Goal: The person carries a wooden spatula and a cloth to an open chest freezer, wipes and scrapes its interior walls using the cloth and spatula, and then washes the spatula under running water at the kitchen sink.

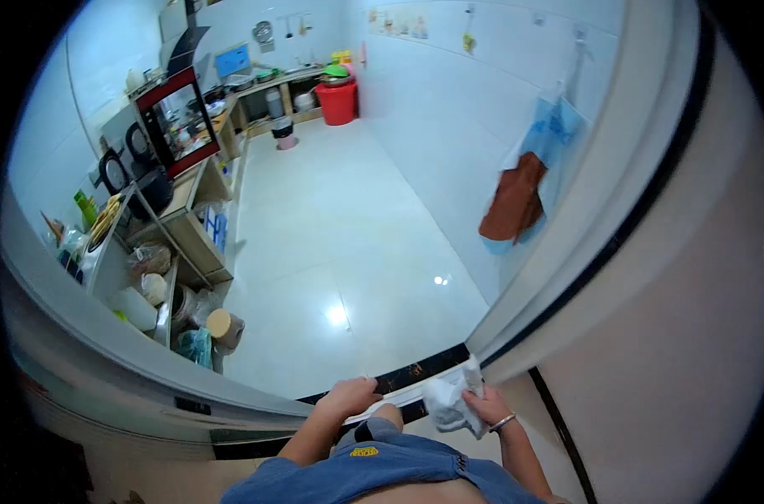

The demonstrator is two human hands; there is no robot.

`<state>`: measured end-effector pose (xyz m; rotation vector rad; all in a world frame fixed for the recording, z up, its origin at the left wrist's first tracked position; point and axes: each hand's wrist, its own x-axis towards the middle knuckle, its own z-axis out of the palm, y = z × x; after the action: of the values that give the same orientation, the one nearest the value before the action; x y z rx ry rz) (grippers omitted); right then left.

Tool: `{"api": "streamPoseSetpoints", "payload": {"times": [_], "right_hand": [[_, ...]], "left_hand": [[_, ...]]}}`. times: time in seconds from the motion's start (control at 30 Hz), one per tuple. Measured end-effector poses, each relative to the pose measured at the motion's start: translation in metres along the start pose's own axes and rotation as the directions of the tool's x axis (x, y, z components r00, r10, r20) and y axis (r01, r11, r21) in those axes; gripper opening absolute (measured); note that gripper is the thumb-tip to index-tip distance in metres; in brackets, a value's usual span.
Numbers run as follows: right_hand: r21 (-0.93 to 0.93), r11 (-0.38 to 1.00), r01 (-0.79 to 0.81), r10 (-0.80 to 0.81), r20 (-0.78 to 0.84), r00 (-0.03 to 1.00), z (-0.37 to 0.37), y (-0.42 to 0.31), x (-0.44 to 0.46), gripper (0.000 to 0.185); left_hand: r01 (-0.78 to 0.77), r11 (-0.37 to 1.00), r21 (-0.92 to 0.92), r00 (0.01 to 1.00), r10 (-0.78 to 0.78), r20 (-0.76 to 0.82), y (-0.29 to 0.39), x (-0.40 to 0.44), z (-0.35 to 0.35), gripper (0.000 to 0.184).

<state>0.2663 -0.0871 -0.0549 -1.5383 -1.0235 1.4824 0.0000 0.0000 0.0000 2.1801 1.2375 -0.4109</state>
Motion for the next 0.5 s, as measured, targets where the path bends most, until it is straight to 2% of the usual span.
{"api": "streamPoseSetpoints", "payload": {"times": [0.03, 0.07, 0.1, 0.17, 0.3, 0.33, 0.43, 0.47, 0.5], "right_hand": [[-0.119, 0.993, 0.021, -0.017, 0.031, 0.999, 0.004, 0.003, 0.009, 0.030], [-0.157, 0.985, 0.070, -0.054, 0.103, 0.993, 0.010, -0.002, 0.013, 0.032], [-0.183, 0.980, 0.073, -0.044, 0.156, 0.987, -0.012, -0.030, 0.059, 0.033], [-0.163, 0.984, 0.077, -0.040, 0.219, 0.975, -0.023, -0.040, 0.087, 0.035], [-0.314, 0.949, 0.030, 0.048, 0.237, 0.970, -0.057, -0.071, 0.190, 0.031], [-0.299, 0.950, 0.091, -0.022, 0.226, 0.974, -0.057, -0.075, 0.212, 0.029], [-0.393, 0.918, 0.051, 0.032, 0.201, 0.979, -0.069, -0.108, 0.270, 0.033], [-0.285, 0.958, 0.039, 0.026, 0.219, 0.975, -0.076, -0.110, 0.291, 0.032], [-0.286, 0.958, 0.030, 0.037, 0.225, 0.974, -0.081, -0.116, 0.307, 0.032]], "left_hand": [[0.063, 0.998, 0.009, 0.997, -0.063, -0.044, -0.007, -0.005, 0.004, 0.033], [0.124, 0.992, 0.018, 0.989, -0.122, -0.087, -0.011, -0.009, 0.007, 0.032], [0.146, 0.989, -0.013, 0.987, -0.147, -0.069, -0.014, 0.034, -0.016, 0.032], [0.139, 0.988, -0.061, 0.980, -0.146, -0.133, -0.014, 0.055, -0.018, 0.033], [0.180, 0.977, -0.118, 0.971, -0.195, -0.138, -0.033, 0.137, -0.060, 0.034], [0.223, 0.968, -0.113, 0.968, -0.233, -0.094, -0.041, 0.152, -0.073, 0.034], [0.263, 0.960, -0.096, 0.952, -0.275, -0.133, -0.058, 0.192, -0.116, 0.033], [0.171, 0.976, -0.132, 0.953, -0.197, -0.229, -0.065, 0.208, -0.126, 0.032], [0.177, 0.974, -0.139, 0.954, -0.204, -0.219, -0.068, 0.221, -0.139, 0.032]]}}
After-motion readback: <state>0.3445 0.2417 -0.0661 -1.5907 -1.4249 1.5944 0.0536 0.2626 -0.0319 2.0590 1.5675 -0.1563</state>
